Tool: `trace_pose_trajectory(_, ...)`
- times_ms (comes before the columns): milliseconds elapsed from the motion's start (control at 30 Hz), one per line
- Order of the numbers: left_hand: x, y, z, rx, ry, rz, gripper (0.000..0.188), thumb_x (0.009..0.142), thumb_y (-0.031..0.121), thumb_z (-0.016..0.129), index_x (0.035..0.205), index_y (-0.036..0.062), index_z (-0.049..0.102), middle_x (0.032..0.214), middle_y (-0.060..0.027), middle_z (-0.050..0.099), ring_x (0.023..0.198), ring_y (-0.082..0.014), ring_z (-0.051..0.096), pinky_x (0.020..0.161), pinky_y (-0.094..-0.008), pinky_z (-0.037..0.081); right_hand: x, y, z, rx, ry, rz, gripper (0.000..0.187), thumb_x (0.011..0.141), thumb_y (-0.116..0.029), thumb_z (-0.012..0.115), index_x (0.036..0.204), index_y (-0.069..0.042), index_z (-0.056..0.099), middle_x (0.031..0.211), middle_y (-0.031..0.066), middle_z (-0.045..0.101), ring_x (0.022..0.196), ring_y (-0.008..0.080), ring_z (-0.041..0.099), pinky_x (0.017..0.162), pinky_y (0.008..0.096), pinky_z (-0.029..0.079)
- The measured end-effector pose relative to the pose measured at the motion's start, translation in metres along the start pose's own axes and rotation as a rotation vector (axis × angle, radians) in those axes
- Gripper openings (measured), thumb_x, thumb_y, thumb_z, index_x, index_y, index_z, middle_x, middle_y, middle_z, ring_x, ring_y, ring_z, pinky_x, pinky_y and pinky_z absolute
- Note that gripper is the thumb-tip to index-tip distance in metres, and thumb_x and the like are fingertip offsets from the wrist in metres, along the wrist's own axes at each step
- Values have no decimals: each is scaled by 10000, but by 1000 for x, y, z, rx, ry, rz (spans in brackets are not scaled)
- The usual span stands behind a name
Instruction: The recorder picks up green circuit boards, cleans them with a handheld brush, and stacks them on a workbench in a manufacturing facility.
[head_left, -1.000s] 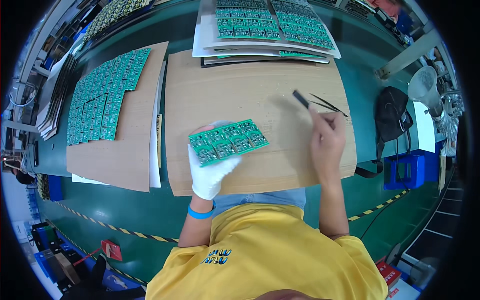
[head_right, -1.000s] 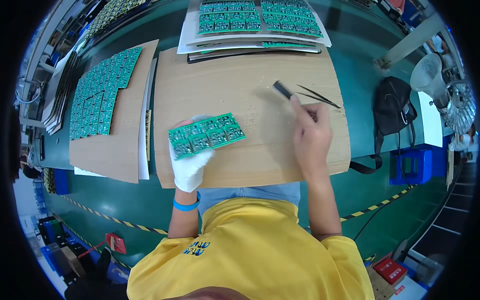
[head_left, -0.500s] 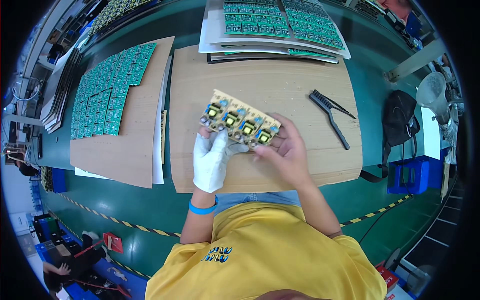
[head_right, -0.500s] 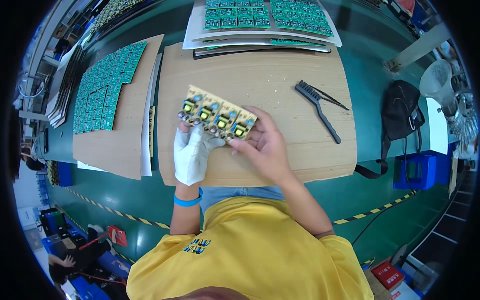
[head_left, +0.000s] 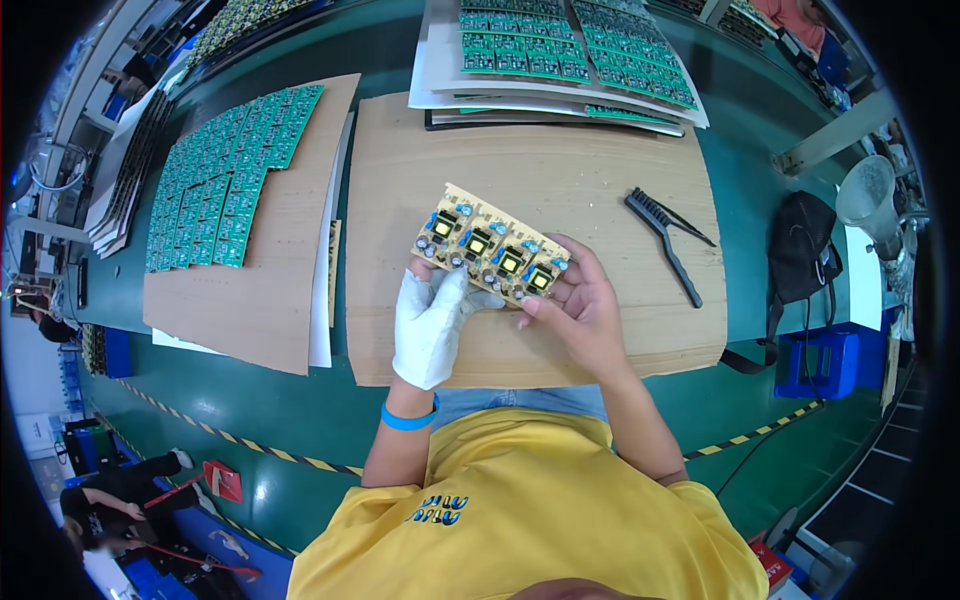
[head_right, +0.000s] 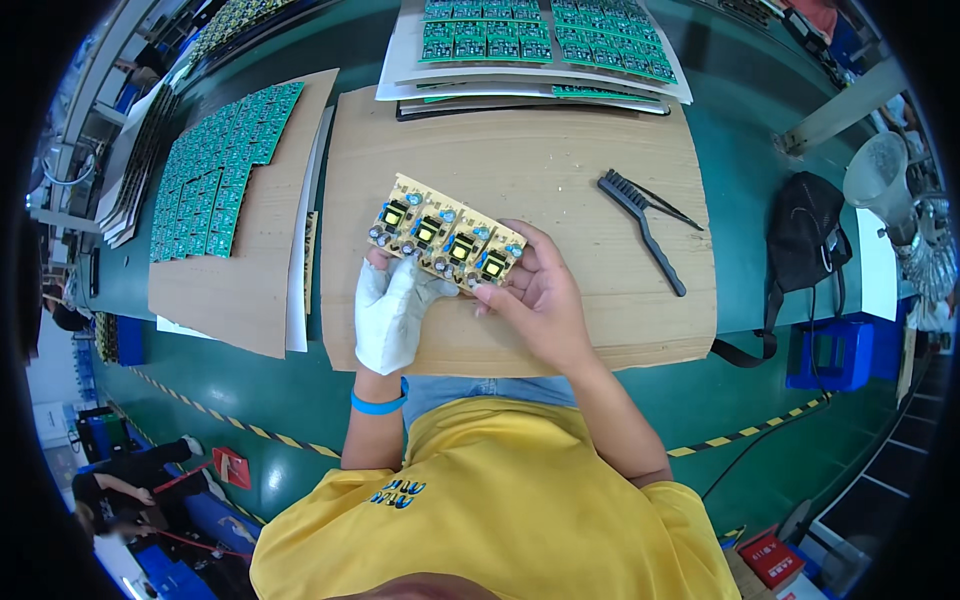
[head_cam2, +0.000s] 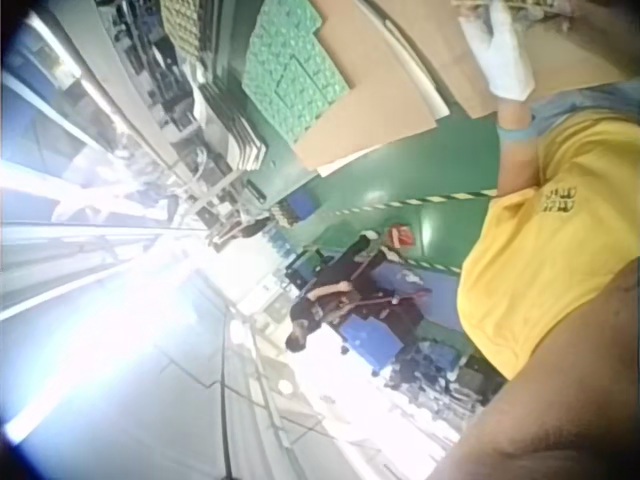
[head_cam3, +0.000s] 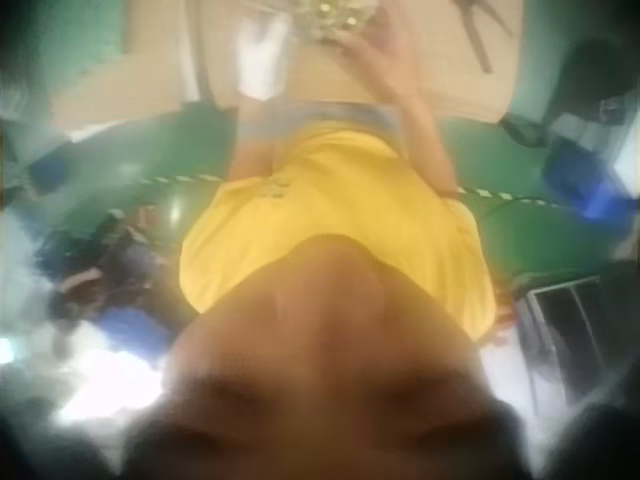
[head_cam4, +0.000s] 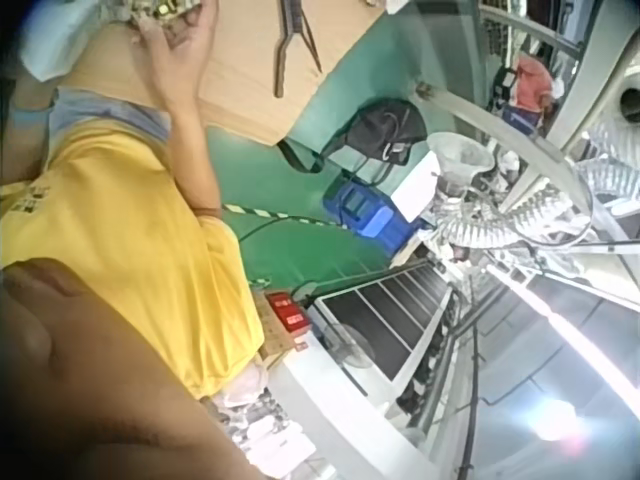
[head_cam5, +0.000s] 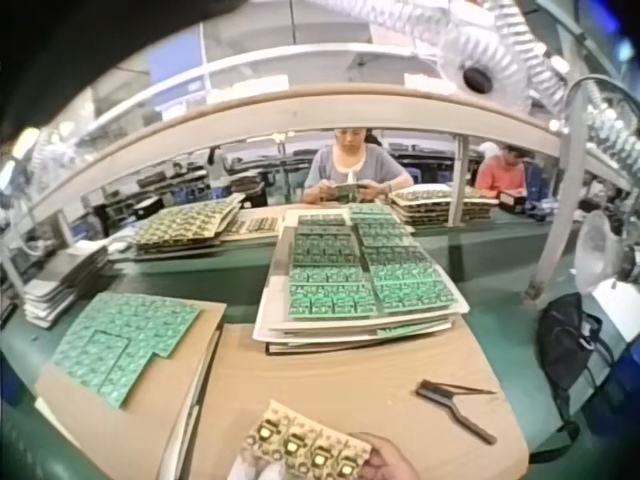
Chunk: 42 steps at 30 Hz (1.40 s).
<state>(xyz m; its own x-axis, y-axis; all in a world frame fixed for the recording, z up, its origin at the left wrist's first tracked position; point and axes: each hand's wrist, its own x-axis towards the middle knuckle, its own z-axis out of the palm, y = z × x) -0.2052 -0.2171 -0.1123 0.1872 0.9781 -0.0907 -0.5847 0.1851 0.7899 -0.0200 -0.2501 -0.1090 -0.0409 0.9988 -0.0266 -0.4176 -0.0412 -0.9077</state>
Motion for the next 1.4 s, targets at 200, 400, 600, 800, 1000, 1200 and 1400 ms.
trace_pose_trajectory(200,0,3,-2,41,-53,18,258,1033,-12,518,1268,84,467,1288,-135,617,1127,-253,659,859,-412,599,-3,6,6,-48,58,-40,628,892,94,686,1434,-2,383,1306,179,557,1110,235,648,846,354,596)
trace_pose_trajectory(400,-6,4,-6,309,-110,75,598,884,-21,742,1402,39,450,1336,-152,606,1218,-263,621,982,-394,563,-1,8,-6,-677,-9,-531,601,816,72,765,1331,-17,468,1297,180,536,1179,290,615,974,400,532)
trace_pose_trajectory(600,-7,5,-9,244,-106,43,830,812,-9,808,1517,25,371,1352,-157,603,1233,-250,615,1037,-380,533,-5,-8,-2,-802,-75,-518,478,909,-166,737,1337,-3,601,1357,205,571,1276,326,576,1046,411,479)
trace_pose_trajectory(800,-6,10,-11,238,-158,55,849,837,1,758,1564,18,320,1326,-135,606,1185,-233,627,1029,-375,524,-10,-12,-4,-685,-188,-331,454,1000,-280,627,1383,-35,639,1404,217,602,1320,324,569,1076,414,458)
trace_pose_trajectory(1000,4,48,28,712,-150,112,810,860,101,764,1549,-7,352,1308,-144,618,1135,-230,648,990,-353,531,-9,-6,-9,-522,-172,-498,453,1012,-232,613,1405,-6,605,1372,196,630,1241,306,620,1053,388,476)
trace_pose_trajectory(1200,49,112,102,1604,-516,177,700,878,265,791,1453,-18,510,1319,-197,644,1142,-239,667,983,-335,521,-15,14,-20,-285,-35,-395,487,1091,-292,476,1422,61,534,1354,188,639,1211,310,645,1021,419,515)
trace_pose_trajectory(1400,153,119,126,1843,-509,618,720,874,424,773,1444,45,552,1404,-221,594,1264,-372,597,1053,-425,486,-10,8,-26,315,113,-271,530,1118,-382,363,1411,38,500,1320,196,639,1184,338,654,938,477,558)
